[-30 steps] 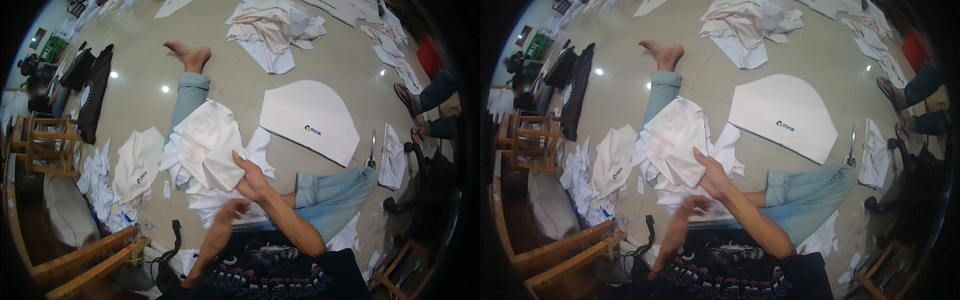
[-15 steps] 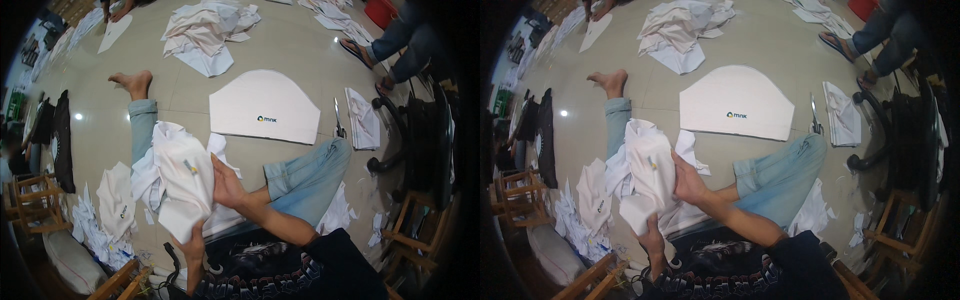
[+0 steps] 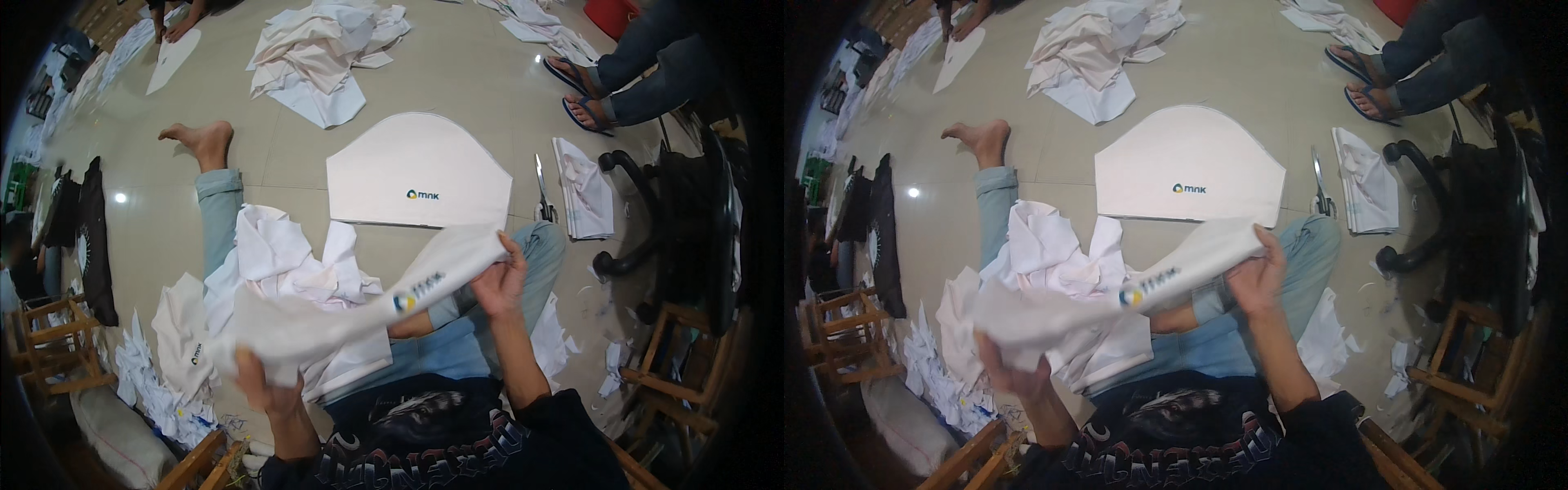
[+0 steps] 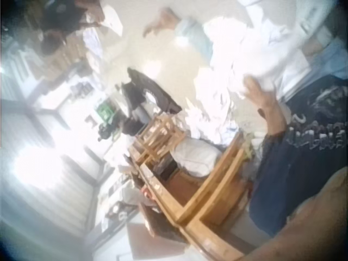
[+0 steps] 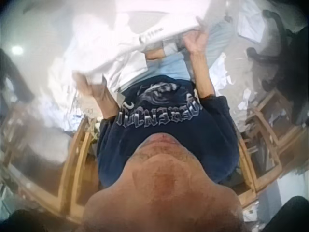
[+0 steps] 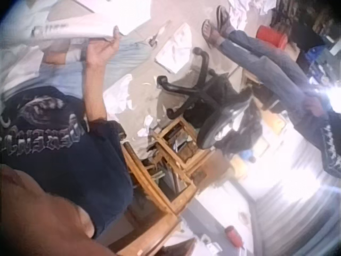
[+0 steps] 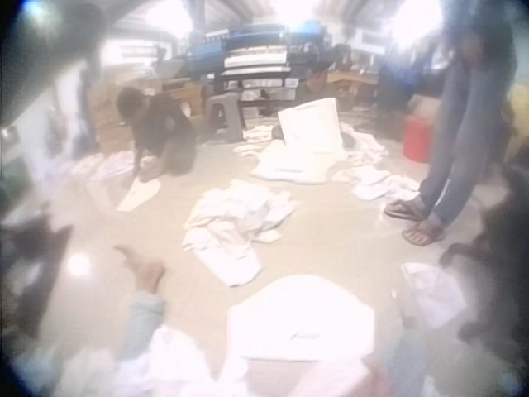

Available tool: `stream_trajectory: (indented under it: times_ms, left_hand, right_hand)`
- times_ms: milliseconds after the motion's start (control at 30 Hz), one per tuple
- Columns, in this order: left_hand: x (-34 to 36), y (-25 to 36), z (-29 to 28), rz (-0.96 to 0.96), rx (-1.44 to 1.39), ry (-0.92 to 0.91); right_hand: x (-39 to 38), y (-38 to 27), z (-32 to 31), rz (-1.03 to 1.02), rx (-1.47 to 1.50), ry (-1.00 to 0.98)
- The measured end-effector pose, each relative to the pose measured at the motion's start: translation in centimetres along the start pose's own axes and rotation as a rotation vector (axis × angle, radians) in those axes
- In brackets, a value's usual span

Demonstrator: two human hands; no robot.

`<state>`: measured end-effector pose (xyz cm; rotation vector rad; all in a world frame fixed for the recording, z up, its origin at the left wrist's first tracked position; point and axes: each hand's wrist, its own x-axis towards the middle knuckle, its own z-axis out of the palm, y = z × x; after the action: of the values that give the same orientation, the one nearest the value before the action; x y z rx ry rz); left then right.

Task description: The person sits on the floor and repeatedly folds white fabric pieces over a template, then uses scissors to trim the edges. The person handles the fabric and scissors by hand, working on individual pieces one at a time.

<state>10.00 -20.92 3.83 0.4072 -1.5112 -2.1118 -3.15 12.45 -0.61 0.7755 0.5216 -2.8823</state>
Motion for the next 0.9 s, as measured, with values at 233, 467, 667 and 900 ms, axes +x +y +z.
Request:
stream_trajectory:
  times_ms: [233,467,667,900]
  left_hand:
    - [15.9,-5.9,14.8,-0.198,0.02,-0.032]
    - [22.0,-7.6,16.8,-0.101,0.112,-0.427]
    - [21.9,-14.9,13.9,-0.062,0.473,-0.571]
    - [21.2,-23.5,9.6,-0.084,0.761,-0.658]
  right_hand:
    - [5.1,-7.7,3.0,-0.498,-0.622,0.069]
    - [7.1,-11.2,5.8,-0.706,-0.958,0.023]
    - [10.0,-9.9,-0.6,-0.626,-1.213,0.162]
    - [13.2,-7.7,-7.0,-0.792,-1.936,0.191]
